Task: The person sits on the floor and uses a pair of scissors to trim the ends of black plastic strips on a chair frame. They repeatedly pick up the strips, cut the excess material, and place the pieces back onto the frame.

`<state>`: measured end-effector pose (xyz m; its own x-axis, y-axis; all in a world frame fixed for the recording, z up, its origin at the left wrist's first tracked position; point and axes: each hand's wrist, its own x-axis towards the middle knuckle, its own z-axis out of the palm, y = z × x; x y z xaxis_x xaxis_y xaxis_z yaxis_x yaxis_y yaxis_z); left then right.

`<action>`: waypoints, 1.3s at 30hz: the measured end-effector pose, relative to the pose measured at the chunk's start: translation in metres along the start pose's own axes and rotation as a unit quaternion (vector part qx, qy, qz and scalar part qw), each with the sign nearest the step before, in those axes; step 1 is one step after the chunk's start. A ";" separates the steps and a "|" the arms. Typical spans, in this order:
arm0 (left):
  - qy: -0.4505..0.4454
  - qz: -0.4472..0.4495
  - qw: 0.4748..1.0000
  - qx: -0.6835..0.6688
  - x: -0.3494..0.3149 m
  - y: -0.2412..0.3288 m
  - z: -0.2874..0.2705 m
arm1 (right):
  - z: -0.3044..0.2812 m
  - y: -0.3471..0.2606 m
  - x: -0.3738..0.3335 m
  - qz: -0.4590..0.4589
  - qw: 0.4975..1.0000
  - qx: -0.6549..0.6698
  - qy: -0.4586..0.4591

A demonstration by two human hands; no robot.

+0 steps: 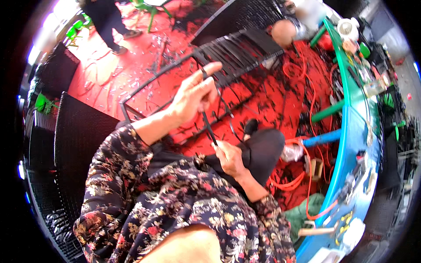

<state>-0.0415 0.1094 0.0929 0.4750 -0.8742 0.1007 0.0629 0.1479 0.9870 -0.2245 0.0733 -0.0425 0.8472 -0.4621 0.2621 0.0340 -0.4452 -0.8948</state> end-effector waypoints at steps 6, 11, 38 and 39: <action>0.054 -0.020 0.995 -0.078 -0.002 -0.023 -0.026 | -0.001 0.011 -0.014 0.066 0.997 0.030 -0.006; 0.143 -0.112 0.971 -0.155 -0.002 -0.042 -0.051 | -0.009 0.009 -0.009 0.058 0.998 0.012 -0.016; 0.094 -0.033 0.977 0.190 -0.012 -0.085 -0.086 | -0.135 0.097 0.092 0.110 0.908 -0.400 -0.065; 0.098 -0.038 0.976 0.193 -0.011 -0.087 -0.085 | -0.128 0.099 0.100 0.078 0.931 -0.355 -0.023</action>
<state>0.0229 0.1453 -0.0046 0.6436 -0.7645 0.0372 -0.2128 -0.1320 0.9681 -0.2040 -0.1152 -0.0583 0.8345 -0.5381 0.1188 -0.4373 -0.7779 -0.4513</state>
